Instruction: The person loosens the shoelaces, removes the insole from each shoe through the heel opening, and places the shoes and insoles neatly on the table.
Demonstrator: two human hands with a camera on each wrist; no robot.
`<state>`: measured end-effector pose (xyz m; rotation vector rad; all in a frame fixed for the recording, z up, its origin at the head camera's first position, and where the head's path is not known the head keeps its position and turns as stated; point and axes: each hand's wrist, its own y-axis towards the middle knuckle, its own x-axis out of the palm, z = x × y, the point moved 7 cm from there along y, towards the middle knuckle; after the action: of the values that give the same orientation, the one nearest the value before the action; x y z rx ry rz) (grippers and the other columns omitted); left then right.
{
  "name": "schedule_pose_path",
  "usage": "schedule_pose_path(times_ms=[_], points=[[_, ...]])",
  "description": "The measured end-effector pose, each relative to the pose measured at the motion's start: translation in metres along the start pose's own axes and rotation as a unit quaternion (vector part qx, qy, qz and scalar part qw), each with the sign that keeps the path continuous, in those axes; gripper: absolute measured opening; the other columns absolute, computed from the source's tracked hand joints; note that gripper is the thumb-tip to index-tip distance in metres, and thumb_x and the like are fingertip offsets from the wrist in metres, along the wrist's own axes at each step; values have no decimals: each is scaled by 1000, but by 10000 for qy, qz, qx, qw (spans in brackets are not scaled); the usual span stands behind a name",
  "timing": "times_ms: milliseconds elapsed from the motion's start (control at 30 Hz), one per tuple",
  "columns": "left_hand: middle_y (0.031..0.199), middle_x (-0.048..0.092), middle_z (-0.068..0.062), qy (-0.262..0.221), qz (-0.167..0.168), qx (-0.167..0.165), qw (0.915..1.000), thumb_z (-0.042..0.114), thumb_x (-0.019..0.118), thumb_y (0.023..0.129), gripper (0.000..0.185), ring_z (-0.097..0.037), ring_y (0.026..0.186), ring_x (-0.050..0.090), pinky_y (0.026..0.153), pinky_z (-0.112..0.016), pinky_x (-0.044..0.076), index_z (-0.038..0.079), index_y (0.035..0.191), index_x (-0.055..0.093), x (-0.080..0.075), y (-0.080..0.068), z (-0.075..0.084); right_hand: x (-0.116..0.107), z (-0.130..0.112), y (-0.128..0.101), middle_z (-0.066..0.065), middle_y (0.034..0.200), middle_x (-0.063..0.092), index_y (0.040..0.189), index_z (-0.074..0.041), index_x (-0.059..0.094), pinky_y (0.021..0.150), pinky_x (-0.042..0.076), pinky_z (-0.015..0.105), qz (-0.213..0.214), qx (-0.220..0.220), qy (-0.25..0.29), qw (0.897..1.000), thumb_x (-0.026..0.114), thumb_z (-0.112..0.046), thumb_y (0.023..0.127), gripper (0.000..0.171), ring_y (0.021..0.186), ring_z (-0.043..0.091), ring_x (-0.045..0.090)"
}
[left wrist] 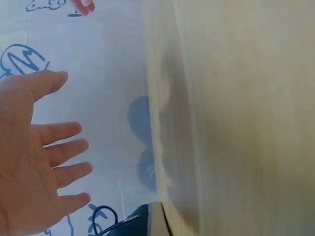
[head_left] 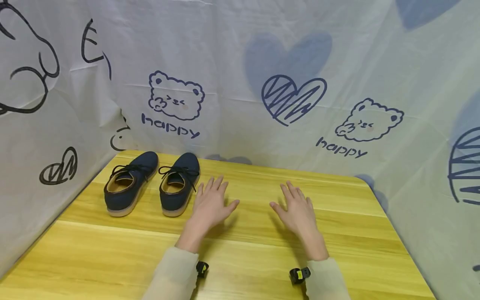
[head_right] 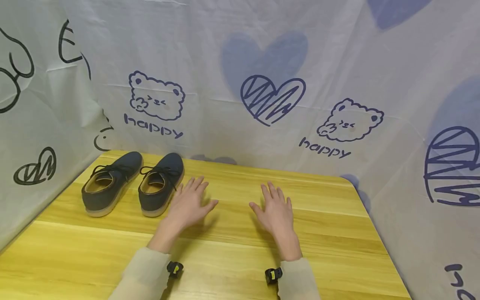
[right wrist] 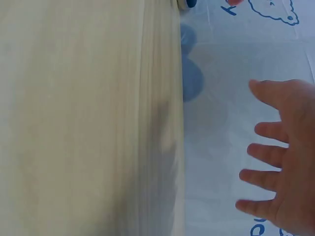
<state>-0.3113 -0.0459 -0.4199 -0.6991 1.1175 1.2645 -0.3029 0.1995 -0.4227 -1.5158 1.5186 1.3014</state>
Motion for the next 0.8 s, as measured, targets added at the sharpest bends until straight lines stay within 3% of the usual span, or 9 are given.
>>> schedule_pose_path(times_ms=[167, 333, 433, 567, 667, 800], points=[[154, 52, -14, -501, 519, 305, 9969, 39, 70, 100, 58, -35, 143, 47, 117, -60, 34, 6, 146, 58, -19, -13, 0, -9, -11, -4, 19, 154, 50, 150, -4, 53, 110, 44, 59, 631, -249, 512, 9964, 64, -40, 103, 59, 138, 42, 50], [132, 64, -12, -793, 1299, 453, 9873, 28, 70, 100, 41, -31, 117, 63, 94, -49, 53, 8, 136, 65, -48, -24, -7, -22, -26, -5, 15, 140, 63, 139, -8, 63, 102, 51, 55, 1241, -377, 1010, 9864, 68, -36, 102, 46, 127, 37, 61], [118, 65, -12, -892, 1885, 584, 9763, 22, 70, 99, 34, -29, 100, 63, 78, -43, 53, 7, 130, 67, -68, -28, -15, -28, -43, -2, 14, 131, 68, 131, -7, 68, 95, 55, 53, 1650, -660, 1303, 9754, 70, -29, 101, 37, 117, 35, 66], [109, 62, -12, -1003, 2497, 568, 9614, 17, 71, 98, 29, -28, 90, 60, 70, -41, 51, 4, 124, 69, -87, -31, -30, -29, -69, 3, 14, 122, 71, 123, -4, 71, 84, 58, 50, 1979, -1140, 1564, 9609, 71, -22, 100, 29, 105, 33, 69], [108, 62, -13, -1076, 2774, 372, 9540, 14, 70, 98, 25, -30, 90, 60, 72, -43, 52, 3, 120, 69, -95, -35, -45, -22, -86, 6, 13, 118, 72, 119, -3, 71, 80, 59, 47, 2028, -1463, 1648, 9541, 71, -19, 99, 25, 102, 32, 69], [109, 61, -17, -1127, 2905, 79, 9502, 11, 68, 98, 23, -34, 93, 59, 73, -48, 52, 0, 118, 69, -100, -39, -66, -10, -108, 11, 13, 114, 72, 116, -3, 72, 78, 60, 45, 2053, -1793, 1790, 9453, 73, -16, 98, 22, 99, 32, 70]])
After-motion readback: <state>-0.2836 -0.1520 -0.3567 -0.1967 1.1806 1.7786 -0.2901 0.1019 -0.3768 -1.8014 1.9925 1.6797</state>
